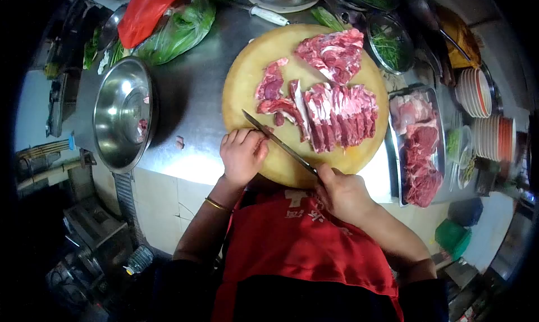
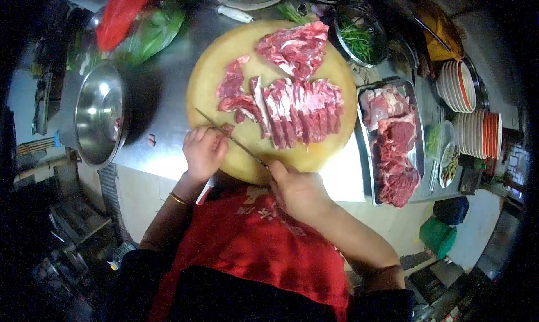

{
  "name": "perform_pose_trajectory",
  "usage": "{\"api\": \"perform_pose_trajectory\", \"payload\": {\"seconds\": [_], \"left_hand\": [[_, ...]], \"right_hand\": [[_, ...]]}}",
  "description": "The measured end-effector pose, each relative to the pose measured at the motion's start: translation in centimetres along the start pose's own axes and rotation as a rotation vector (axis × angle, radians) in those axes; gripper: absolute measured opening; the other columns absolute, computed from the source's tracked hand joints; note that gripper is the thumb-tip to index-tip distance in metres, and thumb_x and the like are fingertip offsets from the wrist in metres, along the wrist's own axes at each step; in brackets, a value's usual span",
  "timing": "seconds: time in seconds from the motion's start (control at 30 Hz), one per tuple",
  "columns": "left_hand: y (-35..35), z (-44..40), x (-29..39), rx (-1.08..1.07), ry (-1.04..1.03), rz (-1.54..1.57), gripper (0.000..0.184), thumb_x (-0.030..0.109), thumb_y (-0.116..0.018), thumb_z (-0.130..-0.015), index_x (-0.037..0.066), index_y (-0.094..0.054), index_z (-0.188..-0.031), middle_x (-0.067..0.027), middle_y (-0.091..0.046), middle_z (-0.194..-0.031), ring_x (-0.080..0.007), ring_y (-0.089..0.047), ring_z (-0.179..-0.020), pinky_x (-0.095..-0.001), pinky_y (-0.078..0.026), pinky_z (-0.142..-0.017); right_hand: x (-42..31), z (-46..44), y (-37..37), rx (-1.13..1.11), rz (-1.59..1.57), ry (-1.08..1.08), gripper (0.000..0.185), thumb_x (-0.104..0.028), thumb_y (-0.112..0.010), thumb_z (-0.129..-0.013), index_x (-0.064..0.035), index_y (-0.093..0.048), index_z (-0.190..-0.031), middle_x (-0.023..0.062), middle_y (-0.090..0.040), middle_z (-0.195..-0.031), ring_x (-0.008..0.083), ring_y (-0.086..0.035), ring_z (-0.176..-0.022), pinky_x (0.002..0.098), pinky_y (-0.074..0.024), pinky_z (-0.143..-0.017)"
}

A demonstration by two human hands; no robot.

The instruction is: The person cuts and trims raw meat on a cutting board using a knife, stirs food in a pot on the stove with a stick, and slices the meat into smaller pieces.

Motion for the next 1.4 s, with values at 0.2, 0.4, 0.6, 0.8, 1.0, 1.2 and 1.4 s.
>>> {"api": "perform_pose_trajectory", "payload": {"seconds": [0.2,0.4,0.6,0.8,1.0,1.2,1.4], "left_hand": [[-0.2,0.2,-0.2,0.037,-0.021,0.017,0.015,0.016,-0.075,-0.07,0.014,-0.066,-0.083,-0.0014,-0.063,-0.082,-0.0241,-0.059,-0.079,-0.0388,-0.043,-0.069],[-0.3,0.7,-0.3,0.042,-0.019,0.015,0.017,0.016,-0.075,-0.071,0.014,-0.068,-0.087,-0.0025,-0.066,-0.09,-0.0253,-0.061,-0.086,-0.0392,-0.044,-0.076],[0.1,0.6,-0.3,0.058,-0.058,0.042,0.019,0.016,-0.075,-0.07,0.016,-0.068,-0.088,0.0,-0.066,-0.092,-0.0226,-0.06,-0.084,-0.0374,-0.044,-0.073],[0.7,1.5,-1.2,0.037,0.009,0.075,0.016,0.014,-0.07,-0.071,0.014,-0.065,-0.086,-0.0027,-0.06,-0.088,-0.026,-0.058,-0.083,-0.0384,-0.044,-0.072],[0.2,1.5,-1.5,0.032,-0.036,0.061,0.018,0.013,-0.07,-0.069,0.013,-0.065,-0.086,-0.0034,-0.059,-0.084,-0.0266,-0.057,-0.081,-0.0397,-0.044,-0.07],[-0.1,2.4,-1.4,0.103,-0.005,0.071,0.023,0.013,-0.069,-0.069,0.012,-0.065,-0.092,-0.0048,-0.061,-0.085,-0.0272,-0.058,-0.083,-0.0408,-0.046,-0.072],[-0.8,3.1,-1.4,0.119,0.119,0.122,0.025,0.011,-0.071,-0.071,0.011,-0.064,-0.095,-0.0052,-0.065,-0.089,-0.0279,-0.06,-0.084,-0.042,-0.047,-0.076]], "right_hand": [[-1.6,-8.0,-2.0,-0.005,0.014,0.042,0.029,-0.016,-0.062,-0.088,-0.0057,-0.046,-0.109,0.0189,-0.063,-0.072,0.04,-0.065,-0.068,0.0504,-0.0502,-0.058],[-1.5,-9.5,-1.0,-0.067,-0.079,-0.006,0.031,-0.018,-0.062,-0.089,-0.008,-0.045,-0.113,0.0207,-0.064,-0.073,0.0424,-0.065,-0.071,0.0519,-0.0506,-0.061],[3.3,-0.3,0.1,-0.047,-0.1,-0.098,0.042,-0.013,-0.063,-0.086,-0.0081,-0.044,-0.123,0.0228,-0.064,-0.08,0.0441,-0.064,-0.076,0.051,-0.0517,-0.065],[-0.3,0.8,-0.4,0.008,-0.003,0.005,0.035,-0.012,-0.064,-0.086,-0.0068,-0.048,-0.116,0.0191,-0.062,-0.079,0.0399,-0.064,-0.069,0.048,-0.0515,-0.059],[-2.0,-2.6,-1.5,-0.022,0.003,-0.01,0.032,-0.012,-0.064,-0.086,-0.0041,-0.047,-0.113,0.0176,-0.063,-0.077,0.0403,-0.064,-0.068,0.0481,-0.0511,-0.058],[-3.0,-11.0,-3.5,0.094,-0.033,0.106,0.035,-0.017,-0.061,-0.09,-0.002,-0.047,-0.118,0.0196,-0.064,-0.078,0.0413,-0.064,-0.071,0.0483,-0.051,-0.061],[2.7,-2.9,-0.3,-0.165,-0.148,-0.059,0.036,-0.019,-0.061,-0.09,-0.0087,-0.045,-0.121,0.0238,-0.065,-0.09,0.044,-0.065,-0.084,0.052,-0.0505,-0.071]]}}
Point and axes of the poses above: each hand's wrist, its own z-axis away from the middle knuckle, its own y-axis out of the back of the hand, x = y × z, the point moved 1 cm from there along -z, towards the middle knuckle
